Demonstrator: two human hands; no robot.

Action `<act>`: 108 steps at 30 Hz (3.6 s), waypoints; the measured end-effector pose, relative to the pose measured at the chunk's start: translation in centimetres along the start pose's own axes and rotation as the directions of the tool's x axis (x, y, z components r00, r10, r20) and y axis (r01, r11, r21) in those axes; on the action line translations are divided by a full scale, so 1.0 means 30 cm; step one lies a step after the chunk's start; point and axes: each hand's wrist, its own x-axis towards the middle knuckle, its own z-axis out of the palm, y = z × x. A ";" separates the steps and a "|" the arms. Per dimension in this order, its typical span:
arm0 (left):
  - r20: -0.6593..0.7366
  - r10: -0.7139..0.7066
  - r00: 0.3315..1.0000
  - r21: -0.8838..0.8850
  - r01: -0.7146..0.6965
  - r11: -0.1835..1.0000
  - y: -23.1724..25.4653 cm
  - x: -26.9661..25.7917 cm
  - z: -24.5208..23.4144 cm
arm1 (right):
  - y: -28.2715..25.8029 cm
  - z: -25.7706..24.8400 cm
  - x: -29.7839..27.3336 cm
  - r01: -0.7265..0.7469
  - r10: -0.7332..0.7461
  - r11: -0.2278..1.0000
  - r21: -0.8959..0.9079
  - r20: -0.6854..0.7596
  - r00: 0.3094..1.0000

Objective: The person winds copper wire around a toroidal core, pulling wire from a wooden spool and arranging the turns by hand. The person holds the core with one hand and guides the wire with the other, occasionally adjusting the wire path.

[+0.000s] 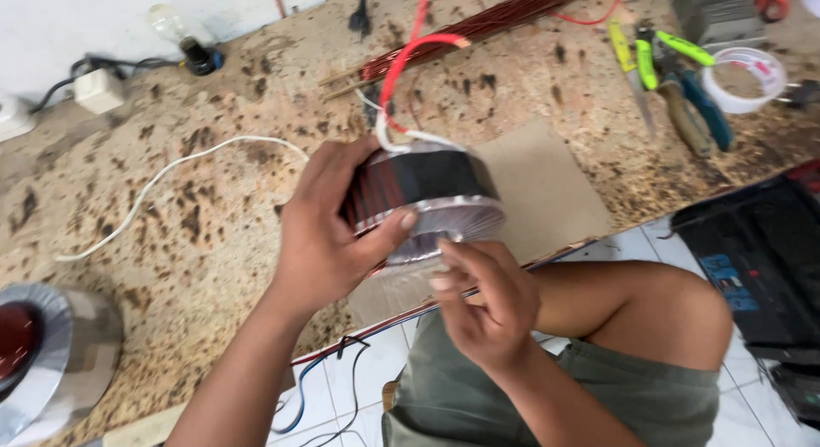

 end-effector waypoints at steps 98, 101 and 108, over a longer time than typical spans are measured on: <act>-0.059 -0.063 0.996 -0.069 0.059 0.996 0.008 -0.051 -0.020 | -0.168 0.040 0.063 -0.447 0.421 0.860 0.246 0.152 0.894; -0.050 -0.041 0.998 -0.068 0.038 0.997 0.010 -0.048 -0.023 | -0.140 0.045 0.048 -0.393 0.366 0.903 0.173 0.169 0.915; -0.059 -0.020 0.998 -0.045 0.017 0.999 0.002 -0.046 -0.020 | -0.035 0.101 -0.018 -0.309 0.291 0.941 0.139 0.132 0.947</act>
